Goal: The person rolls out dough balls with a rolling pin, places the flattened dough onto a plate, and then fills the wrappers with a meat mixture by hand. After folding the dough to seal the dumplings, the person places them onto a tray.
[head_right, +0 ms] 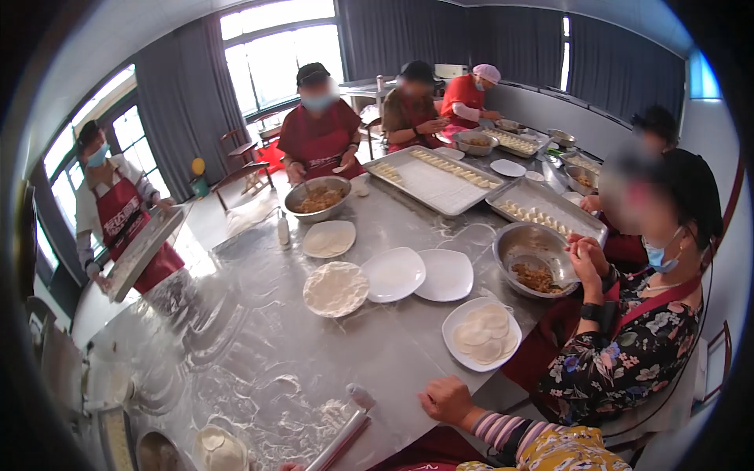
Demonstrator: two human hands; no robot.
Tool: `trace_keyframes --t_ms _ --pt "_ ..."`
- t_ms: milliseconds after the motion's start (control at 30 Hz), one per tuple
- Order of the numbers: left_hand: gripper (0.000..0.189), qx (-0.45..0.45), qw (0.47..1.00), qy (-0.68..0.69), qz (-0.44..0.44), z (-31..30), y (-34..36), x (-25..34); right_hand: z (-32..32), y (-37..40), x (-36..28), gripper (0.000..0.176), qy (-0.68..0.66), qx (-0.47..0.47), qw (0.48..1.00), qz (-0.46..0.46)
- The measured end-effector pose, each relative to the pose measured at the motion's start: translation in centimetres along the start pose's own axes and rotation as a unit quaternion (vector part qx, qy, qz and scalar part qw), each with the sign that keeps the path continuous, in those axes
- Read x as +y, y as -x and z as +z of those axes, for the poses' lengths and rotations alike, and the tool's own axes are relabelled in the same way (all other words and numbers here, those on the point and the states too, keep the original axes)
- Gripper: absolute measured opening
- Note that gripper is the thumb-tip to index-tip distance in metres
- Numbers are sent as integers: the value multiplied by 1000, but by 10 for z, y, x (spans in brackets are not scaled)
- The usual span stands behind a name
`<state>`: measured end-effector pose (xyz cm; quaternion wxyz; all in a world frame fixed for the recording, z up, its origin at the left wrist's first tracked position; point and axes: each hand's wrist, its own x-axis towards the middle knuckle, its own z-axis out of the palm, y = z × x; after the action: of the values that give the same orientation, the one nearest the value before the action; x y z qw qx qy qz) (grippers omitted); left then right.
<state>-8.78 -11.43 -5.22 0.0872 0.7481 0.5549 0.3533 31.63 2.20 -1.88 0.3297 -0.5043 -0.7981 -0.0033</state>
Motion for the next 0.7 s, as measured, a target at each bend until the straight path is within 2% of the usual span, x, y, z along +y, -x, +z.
trace_keyframes --t_ms 267,467,700 --pt "41 1 1000 14 -10 -5 -2 4 4 0 -2 28 11 5 1000 -3" --pt "38 14 1000 -2 22 -9 -9 13 1 1 -1 28 10 9 1000 2" --pt "38 4 1000 16 -6 -11 -10 20 -4 0 1 28 10 15 1000 -8"
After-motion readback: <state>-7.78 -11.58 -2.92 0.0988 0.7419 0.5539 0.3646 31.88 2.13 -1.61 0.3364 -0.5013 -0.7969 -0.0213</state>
